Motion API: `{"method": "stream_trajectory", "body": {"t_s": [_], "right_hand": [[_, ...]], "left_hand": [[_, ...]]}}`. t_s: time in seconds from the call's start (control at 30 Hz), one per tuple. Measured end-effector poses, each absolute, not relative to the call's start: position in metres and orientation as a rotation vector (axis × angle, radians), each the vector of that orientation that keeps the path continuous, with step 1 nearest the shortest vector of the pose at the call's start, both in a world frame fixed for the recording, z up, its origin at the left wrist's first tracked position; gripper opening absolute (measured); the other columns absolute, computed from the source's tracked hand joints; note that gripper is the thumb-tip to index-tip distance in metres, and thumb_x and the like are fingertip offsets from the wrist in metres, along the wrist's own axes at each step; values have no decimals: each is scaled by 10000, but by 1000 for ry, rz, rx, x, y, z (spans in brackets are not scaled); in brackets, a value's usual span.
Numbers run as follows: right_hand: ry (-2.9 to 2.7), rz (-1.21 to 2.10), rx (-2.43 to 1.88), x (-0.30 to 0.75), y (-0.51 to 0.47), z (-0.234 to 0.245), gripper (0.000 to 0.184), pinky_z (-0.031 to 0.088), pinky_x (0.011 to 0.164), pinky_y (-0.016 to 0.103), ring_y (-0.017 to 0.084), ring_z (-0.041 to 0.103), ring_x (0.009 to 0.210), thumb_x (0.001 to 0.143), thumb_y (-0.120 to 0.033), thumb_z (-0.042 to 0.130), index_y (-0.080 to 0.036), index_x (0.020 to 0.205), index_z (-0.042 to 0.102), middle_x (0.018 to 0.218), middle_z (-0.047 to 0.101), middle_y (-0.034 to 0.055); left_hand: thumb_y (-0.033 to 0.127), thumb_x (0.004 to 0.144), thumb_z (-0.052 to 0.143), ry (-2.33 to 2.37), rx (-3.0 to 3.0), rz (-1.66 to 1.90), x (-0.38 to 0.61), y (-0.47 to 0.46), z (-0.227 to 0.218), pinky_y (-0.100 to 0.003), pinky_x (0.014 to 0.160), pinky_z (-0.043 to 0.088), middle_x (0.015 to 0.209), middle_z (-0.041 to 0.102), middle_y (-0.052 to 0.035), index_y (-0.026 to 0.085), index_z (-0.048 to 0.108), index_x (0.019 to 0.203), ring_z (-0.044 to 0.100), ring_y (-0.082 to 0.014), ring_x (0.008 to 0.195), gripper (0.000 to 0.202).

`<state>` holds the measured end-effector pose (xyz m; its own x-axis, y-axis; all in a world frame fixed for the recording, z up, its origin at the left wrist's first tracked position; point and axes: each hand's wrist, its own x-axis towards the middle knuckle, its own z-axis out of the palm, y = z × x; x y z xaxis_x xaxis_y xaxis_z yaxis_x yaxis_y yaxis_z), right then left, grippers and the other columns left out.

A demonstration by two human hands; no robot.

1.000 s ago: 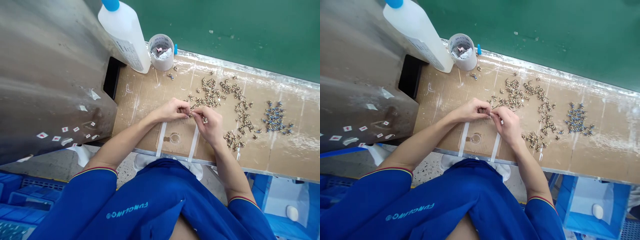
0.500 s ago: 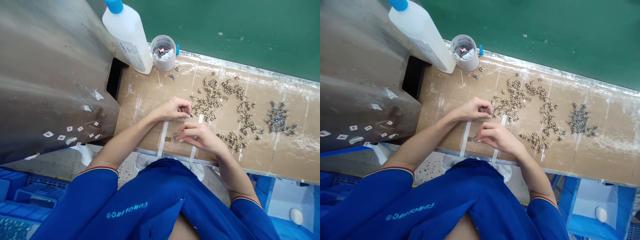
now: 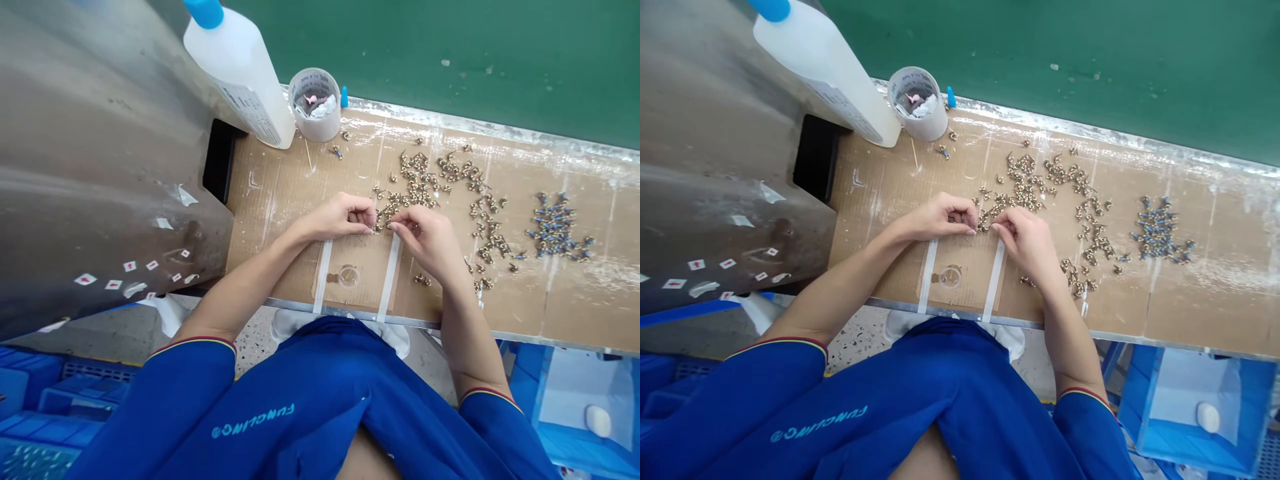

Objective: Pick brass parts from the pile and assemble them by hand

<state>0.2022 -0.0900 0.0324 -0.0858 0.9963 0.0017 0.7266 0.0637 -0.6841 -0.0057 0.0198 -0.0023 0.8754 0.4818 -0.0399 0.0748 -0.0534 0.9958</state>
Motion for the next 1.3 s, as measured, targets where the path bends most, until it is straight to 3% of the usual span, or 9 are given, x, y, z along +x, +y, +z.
{"method": "stream_trajectory", "body": {"t_s": [0.2, 0.37, 0.6, 0.83, 1.1, 1.3], "right_hand": [[-1953, 619, -2078, 172, -93, 17, 123, 407, 688, 321, 249, 660, 785, 988, -301, 623, -207, 1031, 690, 824, 727, 67], [-2010, 588, -2078, 158, -97, 18, 169, 390, 677, 315, 244, 652, 820, 1026, -255, 507, -202, 969, 656, 954, 734, 108], [-1971, 587, -1920, 168, -98, 12, 90, 392, 674, 317, 224, 585, 752, 931, -176, 544, -238, 869, 566, 850, 669, 57], [-1946, 477, -1864, 157, -101, 1, 127, 483, 825, 396, 276, 599, 905, 951, -188, 518, -254, 845, 492, 933, 660, 110], [-1814, 702, -1819, 170, -96, 2, 105, 491, 744, 358, 233, 614, 784, 888, -196, 605, -243, 924, 518, 842, 672, 54], [-1839, 611, -1863, 169, -99, 1, 65, 503, 768, 384, 254, 622, 827, 917, -228, 624, -231, 907, 560, 931, 679, 100]], "left_hand": [[358, 764, 823, 540, 1530, 381, -13, 27, 0, -218, 682, 479, 767, 663, -14, 129, 646, 807, 592, -97, 708, 293], [447, 737, 859, 614, 1536, 384, -17, 31, 2, -220, 662, 461, 734, 630, -3, 134, 608, 779, 545, -89, 672, 404], [406, 750, 829, 615, 1561, 393, -13, 29, 0, -209, 646, 442, 703, 608, 10, 135, 615, 781, 515, -80, 654, 346], [267, 767, 785, 623, 1545, 399, -12, 26, 2, -212, 660, 453, 714, 618, 8, 129, 625, 797, 536, -82, 664, 213], [210, 777, 754, 624, 1522, 437, -11, 26, 0, -219, 678, 461, 716, 620, 9, 123, 634, 812, 543, -80, 664, 152], [205, 784, 741, 631, 1526, 464, -10, 27, -1, -225, 678, 457, 698, 601, 16, 128, 630, 811, 524, -78, 652, 138]]}}
